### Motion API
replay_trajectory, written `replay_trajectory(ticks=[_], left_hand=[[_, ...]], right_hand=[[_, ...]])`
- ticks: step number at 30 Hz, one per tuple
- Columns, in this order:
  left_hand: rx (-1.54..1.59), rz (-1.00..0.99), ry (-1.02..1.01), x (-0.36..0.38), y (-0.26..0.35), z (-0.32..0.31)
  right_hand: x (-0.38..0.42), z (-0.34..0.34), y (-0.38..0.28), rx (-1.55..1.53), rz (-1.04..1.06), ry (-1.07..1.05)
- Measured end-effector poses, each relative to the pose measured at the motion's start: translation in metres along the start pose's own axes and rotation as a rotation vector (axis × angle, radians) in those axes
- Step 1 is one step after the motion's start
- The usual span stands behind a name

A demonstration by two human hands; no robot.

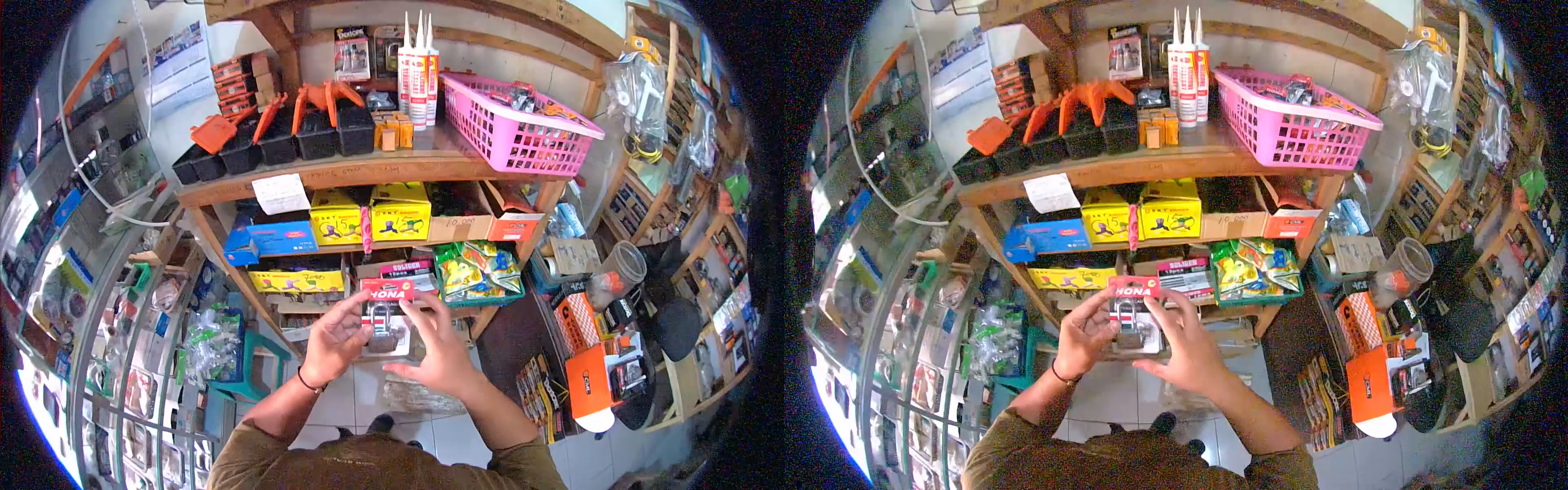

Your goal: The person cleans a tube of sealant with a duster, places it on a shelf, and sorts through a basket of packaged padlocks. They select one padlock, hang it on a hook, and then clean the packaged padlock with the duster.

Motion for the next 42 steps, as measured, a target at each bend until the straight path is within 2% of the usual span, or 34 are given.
replay_trajectory(ticks=[7, 11, 18, 21, 23, 26, 28, 29, 30, 31, 36, 39, 40, 42], left_hand=[[-0.024, -0.101, -0.054, 0.010, 0.022, -0.018], [-0.020, -0.105, -0.132, 0.007, 0.046, -0.031], [-0.081, -0.258, -0.152, -0.015, 0.112, -0.033], [-0.125, -0.344, -0.132, -0.036, 0.140, -0.029], [-0.260, -0.457, -0.110, -0.055, 0.160, -0.024], [-0.246, -0.543, -0.122, -0.088, 0.192, -0.020], [-0.274, -0.603, -0.090, -0.109, 0.211, -0.019], [-0.313, -0.695, -0.093, -0.123, 0.221, -0.018], [-0.321, -0.726, -0.108, -0.136, 0.231, -0.017], [-0.324, -0.751, -0.121, -0.146, 0.239, -0.017], [-0.386, -0.905, -0.105, -0.207, 0.268, -0.005], [-0.299, -0.895, -0.179, -0.240, 0.279, -0.001], [-0.302, -0.898, -0.191, -0.251, 0.282, 0.000], [-0.312, -0.931, -0.186, -0.269, 0.289, -0.001]], right_hand=[[0.003, 0.030, -0.016, 0.121, 0.100, -0.023], [0.002, 0.056, -0.043, 0.408, 0.181, -0.030], [-0.043, 0.093, -0.079, 0.548, 0.342, -0.035], [-0.071, 0.109, -0.093, 0.628, 0.413, 0.033], [-0.091, 0.121, -0.104, 0.659, 0.448, 0.087], [-0.127, 0.138, -0.108, 0.581, 0.439, 0.087], [-0.146, 0.151, -0.121, 0.693, 0.443, 0.140], [-0.156, 0.156, -0.122, 0.745, 0.413, 0.153], [-0.166, 0.161, -0.123, 0.771, 0.465, 0.198], [-0.175, 0.165, -0.127, 0.833, 0.381, 0.215], [-0.223, 0.174, -0.131, 1.025, 0.398, 0.303], [-0.250, 0.177, -0.121, 1.063, 0.348, 0.331], [-0.257, 0.179, -0.119, 1.053, 0.247, 0.333], [-0.271, 0.181, -0.114, 1.071, 0.245, 0.357]])
Point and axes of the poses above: each hand's wrist, its own x-axis away from the middle knuckle, its own z-axis out of the back of the hand, y = z × x, the point moved 3 cm from there along -x, towards the middle knuckle, and after that the axes turned 11 degrees about -x, right-handed, at the moved point
